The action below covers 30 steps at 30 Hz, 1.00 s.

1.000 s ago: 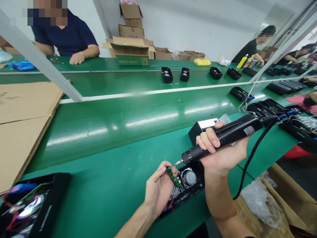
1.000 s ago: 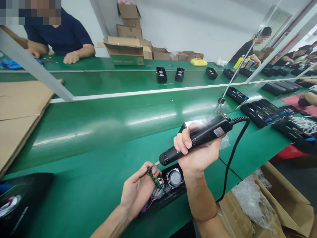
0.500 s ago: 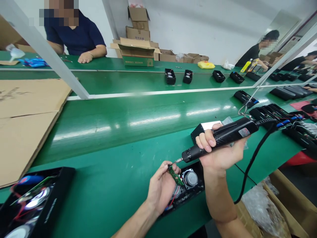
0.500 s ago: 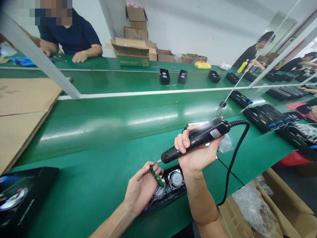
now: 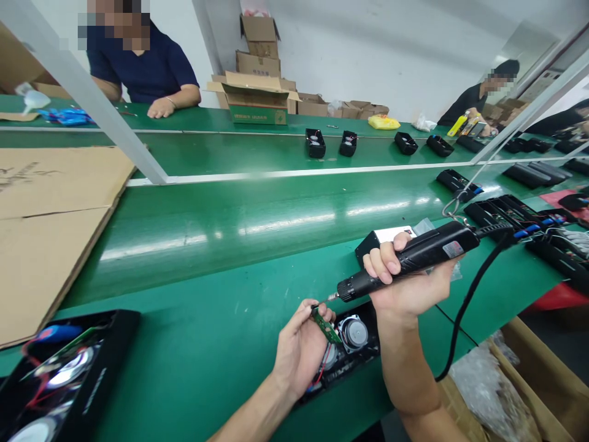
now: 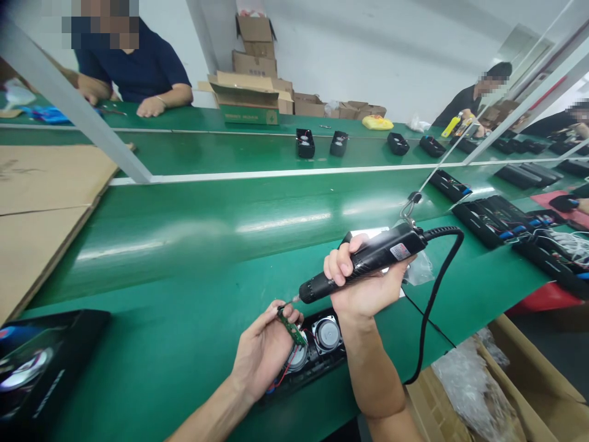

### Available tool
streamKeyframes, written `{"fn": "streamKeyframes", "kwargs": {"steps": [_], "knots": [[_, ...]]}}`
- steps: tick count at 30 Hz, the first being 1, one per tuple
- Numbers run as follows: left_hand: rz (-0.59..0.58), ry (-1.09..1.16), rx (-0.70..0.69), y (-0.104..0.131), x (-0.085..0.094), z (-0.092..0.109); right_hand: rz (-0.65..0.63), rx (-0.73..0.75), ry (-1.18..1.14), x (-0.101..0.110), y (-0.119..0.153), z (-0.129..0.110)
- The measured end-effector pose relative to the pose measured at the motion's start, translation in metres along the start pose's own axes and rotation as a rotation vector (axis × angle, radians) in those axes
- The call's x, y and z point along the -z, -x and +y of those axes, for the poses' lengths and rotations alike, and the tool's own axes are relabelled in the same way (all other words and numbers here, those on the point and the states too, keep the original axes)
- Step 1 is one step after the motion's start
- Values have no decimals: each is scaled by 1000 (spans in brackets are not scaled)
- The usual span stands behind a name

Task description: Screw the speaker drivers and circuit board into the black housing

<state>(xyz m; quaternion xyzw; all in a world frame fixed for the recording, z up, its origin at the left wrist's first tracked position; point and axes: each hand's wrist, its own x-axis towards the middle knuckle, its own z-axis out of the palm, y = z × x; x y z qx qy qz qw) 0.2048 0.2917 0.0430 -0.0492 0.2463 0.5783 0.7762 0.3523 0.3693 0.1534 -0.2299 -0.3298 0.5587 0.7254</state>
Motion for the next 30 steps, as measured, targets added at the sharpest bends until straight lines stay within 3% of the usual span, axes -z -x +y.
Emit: {"fn": "streamKeyframes", "kwargs": {"steps": [9, 13, 15, 19, 21, 23, 26, 28, 30], "knots": [[17, -3, 27, 0, -1, 1, 29, 20, -4, 2, 0, -9], [-7, -257, -20, 0, 0, 11, 62, 50, -12, 9, -1, -27], [-27, -501, -152, -2, 2, 24, 86, 77, -20, 14, -2, -39], [20, -1003, -665, -10, 11, 63, 137, 187, -50, 26, -1, -58], [16, -1306, -787, -10, 13, 84, 152, 239, -58, 29, 0, -64], [-66, -1662, -683, -6, 14, 99, 161, 265, -58, 30, 2, -69], [-222, -2074, -262, 5, 15, 103, 178, 265, -51, 31, 6, -78], [-271, -2184, -66, 13, 20, 93, 209, 256, -42, 34, 12, -84], [-260, -2209, -33, 22, 27, 77, 213, 193, -48, 39, 21, -90]]}}
